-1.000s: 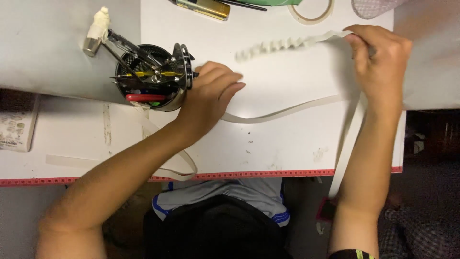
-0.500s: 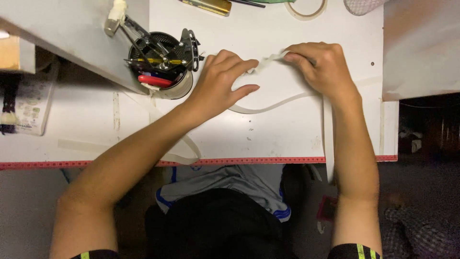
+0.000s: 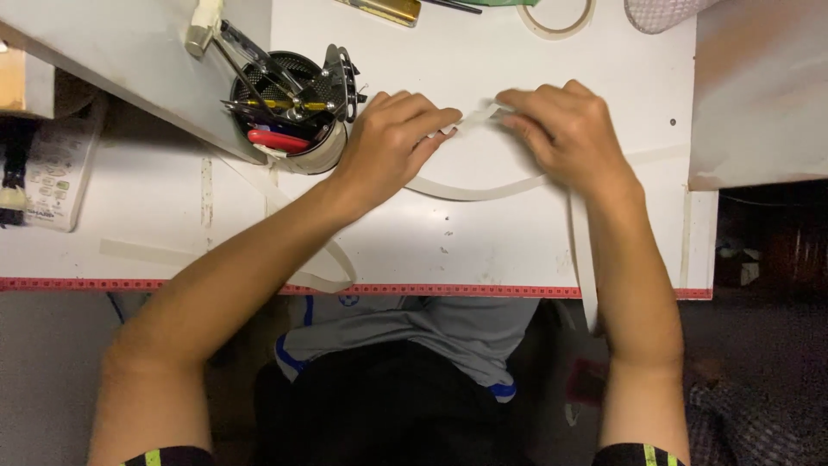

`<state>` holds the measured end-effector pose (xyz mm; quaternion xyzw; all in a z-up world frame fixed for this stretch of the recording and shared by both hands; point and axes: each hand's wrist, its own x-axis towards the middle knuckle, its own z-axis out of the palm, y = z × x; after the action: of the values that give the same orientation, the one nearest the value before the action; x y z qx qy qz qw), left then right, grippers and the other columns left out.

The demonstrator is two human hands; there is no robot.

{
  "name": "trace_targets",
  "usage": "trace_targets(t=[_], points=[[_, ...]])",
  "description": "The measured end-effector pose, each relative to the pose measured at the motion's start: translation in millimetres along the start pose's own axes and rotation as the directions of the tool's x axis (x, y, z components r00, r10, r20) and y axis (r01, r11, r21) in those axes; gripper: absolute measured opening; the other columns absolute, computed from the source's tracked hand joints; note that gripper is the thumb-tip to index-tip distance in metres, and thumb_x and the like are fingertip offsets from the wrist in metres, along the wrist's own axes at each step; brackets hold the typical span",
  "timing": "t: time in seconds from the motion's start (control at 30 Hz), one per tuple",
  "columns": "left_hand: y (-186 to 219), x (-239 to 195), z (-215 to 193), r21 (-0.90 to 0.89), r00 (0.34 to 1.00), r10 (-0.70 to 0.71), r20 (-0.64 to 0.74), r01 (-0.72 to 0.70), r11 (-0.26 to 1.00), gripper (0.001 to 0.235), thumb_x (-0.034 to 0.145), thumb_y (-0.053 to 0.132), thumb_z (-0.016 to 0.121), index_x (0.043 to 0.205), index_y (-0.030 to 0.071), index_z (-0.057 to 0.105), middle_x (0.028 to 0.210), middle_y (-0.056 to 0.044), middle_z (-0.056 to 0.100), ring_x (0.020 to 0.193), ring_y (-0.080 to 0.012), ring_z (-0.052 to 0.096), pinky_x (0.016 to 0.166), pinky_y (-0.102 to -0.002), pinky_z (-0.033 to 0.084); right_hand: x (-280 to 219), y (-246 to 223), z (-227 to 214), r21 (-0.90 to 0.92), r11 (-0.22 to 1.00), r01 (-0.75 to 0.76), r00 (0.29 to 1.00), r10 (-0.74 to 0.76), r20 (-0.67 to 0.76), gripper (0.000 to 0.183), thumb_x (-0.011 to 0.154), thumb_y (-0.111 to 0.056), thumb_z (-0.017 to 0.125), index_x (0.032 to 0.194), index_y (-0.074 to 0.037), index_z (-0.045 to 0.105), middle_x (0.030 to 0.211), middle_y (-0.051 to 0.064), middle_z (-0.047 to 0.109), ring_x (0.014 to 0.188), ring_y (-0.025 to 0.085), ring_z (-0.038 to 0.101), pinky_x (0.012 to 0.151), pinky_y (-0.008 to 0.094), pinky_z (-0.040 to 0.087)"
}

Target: Manually folding a long white plastic strip into a repetitive zig-zag or concertina pattern.

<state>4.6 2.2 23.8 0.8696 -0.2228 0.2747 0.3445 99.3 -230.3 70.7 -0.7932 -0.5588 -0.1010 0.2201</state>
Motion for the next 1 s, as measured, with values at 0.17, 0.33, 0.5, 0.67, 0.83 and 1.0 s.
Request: trace_targets(t=[0.17,0.33,0.5,0.67,0.83,1.0], points=[[3.4,4.3,-5.2,-0.058,1.0,0.022,0.0,-0.022,0.998,0.012,0.092,0.006,0.065,0.102,0.006,0.069,0.076,-0.006,0.061,0.071,-0.0209,0.061,0.065,-0.029,0.043,-0.9,-7.3,13.0,-0.016,0.999,-0.039,0.998,0.038,-0.052,0.008,0.098,-0.013,0.067,0.097,-0.008,0.072,0.067,0.005,0.062,0.062,0.022,0.06,0.069,0.03,0.046],[5.4,5.5,-11.5,-0.049,0.999,0.033,0.007,-0.032,0.998,0.011,0.093,0.01,0.065,0.101,0.004,0.07,0.075,-0.007,0.061,0.07,-0.0222,0.06,0.064,-0.03,0.043,12.1,-22.1,10.3,-0.097,0.995,0.014,0.995,-0.023,-0.096,0.006,0.096,-0.008,0.066,0.097,-0.004,0.071,0.065,0.005,0.06,0.059,0.022,0.06,0.067,0.03,0.043],[3.3,4.6,-5.5,-0.028,0.999,0.049,0.006,-0.049,0.998,0.011,0.092,0.012,0.066,0.098,0.005,0.07,0.072,-0.005,0.061,0.069,-0.0192,0.058,0.064,-0.029,0.044,5.8,-23.3,29.6,-0.025,0.997,0.074,0.983,-0.077,-0.168,0.009,0.095,-0.008,0.063,0.088,-0.006,0.068,0.059,0.001,0.052,0.052,0.021,0.054,0.06,0.03,0.043],[3.8,6.1,-1.8,-0.026,0.998,0.061,0.024,-0.06,0.998,0.006,0.09,0.013,0.067,0.092,0.008,0.07,0.066,-0.002,0.06,0.066,-0.0175,0.057,0.064,-0.027,0.043,11.4,-24.9,35.2,-0.113,0.986,0.125,0.955,-0.15,-0.254,0.015,0.095,-0.004,0.055,0.086,-0.007,0.067,0.06,0.001,0.046,0.049,0.019,0.049,0.058,0.03,0.04],[2.5,2.9,2.3,-0.021,0.998,0.052,0.023,-0.051,0.998,0.005,0.09,0.014,0.067,0.089,0.009,0.068,0.065,0.0,0.059,0.067,-0.0165,0.057,0.064,-0.026,0.043,16.4,-33.7,37.5,-0.153,0.98,0.131,0.946,-0.169,-0.275,0.018,0.092,0.002,0.051,0.083,-0.007,0.065,0.058,0.001,0.043,0.048,0.018,0.045,0.058,0.03,0.036],[4.1,4.1,2.0,0.089,0.992,0.121,-0.046,-0.117,0.989,0.012,0.095,0.018,0.06,0.099,0.009,0.067,0.063,0.001,0.054,0.064,-0.0151,0.055,0.061,-0.025,0.043,20.5,-40.6,33.9,-0.163,0.98,0.114,0.949,-0.156,-0.274,0.021,0.094,0.001,0.051,0.079,-0.007,0.063,0.056,0.0,0.041,0.047,0.019,0.043,0.059,0.03,0.034]])
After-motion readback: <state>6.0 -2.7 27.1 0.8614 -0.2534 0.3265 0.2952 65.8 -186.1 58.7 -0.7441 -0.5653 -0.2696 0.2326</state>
